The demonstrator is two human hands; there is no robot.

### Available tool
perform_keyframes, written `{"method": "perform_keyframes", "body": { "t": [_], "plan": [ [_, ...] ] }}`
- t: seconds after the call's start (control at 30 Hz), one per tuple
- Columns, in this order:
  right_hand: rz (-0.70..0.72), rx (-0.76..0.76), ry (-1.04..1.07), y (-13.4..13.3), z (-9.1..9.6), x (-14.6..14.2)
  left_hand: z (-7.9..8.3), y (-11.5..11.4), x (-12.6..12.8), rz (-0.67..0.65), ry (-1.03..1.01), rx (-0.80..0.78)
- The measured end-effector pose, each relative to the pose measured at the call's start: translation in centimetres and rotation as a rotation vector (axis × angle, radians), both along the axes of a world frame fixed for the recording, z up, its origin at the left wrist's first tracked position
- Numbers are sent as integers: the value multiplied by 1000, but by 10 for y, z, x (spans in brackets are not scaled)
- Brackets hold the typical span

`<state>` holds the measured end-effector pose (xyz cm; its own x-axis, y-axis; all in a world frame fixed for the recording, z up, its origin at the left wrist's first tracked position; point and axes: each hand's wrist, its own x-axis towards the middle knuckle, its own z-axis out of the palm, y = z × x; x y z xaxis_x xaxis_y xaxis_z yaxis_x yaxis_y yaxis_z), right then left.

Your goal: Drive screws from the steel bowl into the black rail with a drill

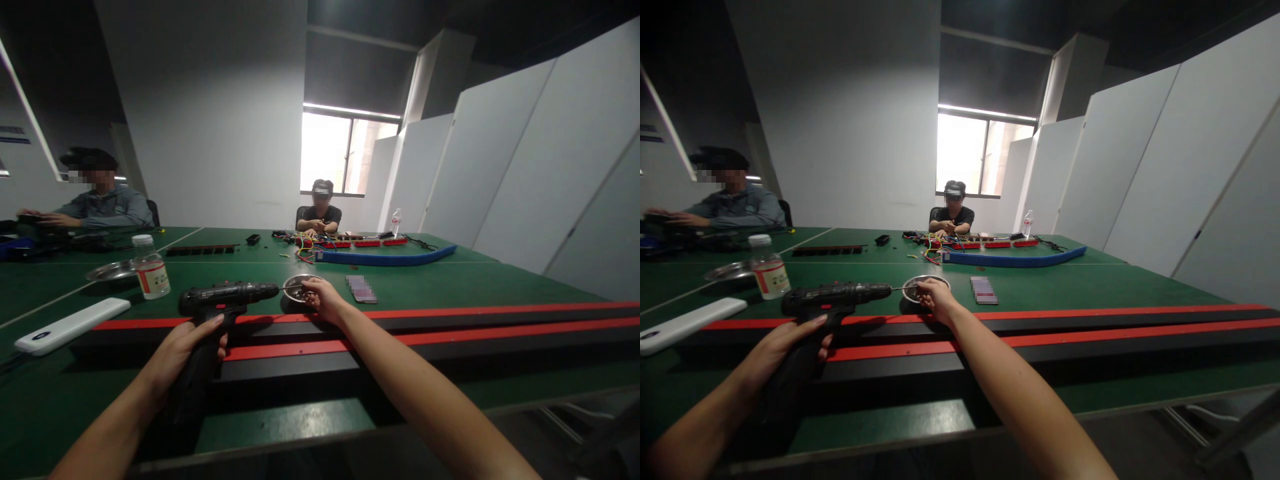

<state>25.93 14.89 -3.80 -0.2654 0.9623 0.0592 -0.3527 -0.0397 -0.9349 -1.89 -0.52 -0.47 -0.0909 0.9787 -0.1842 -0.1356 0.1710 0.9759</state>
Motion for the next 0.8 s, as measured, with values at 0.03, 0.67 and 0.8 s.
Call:
{"method": "perform_keyframes", "body": {
  "t": [0.03,0.67,0.8],
  "plan": [
    [-1,-3,4,-1,1,0,0,0,0,-2,7,-2],
    [0,-8,5,-4,5,-1,1,-1,0,-11,-23,-6],
    [2,-7,-8,-3,4,-1,1,-2,1,-11,-28,9]
  ]
}}
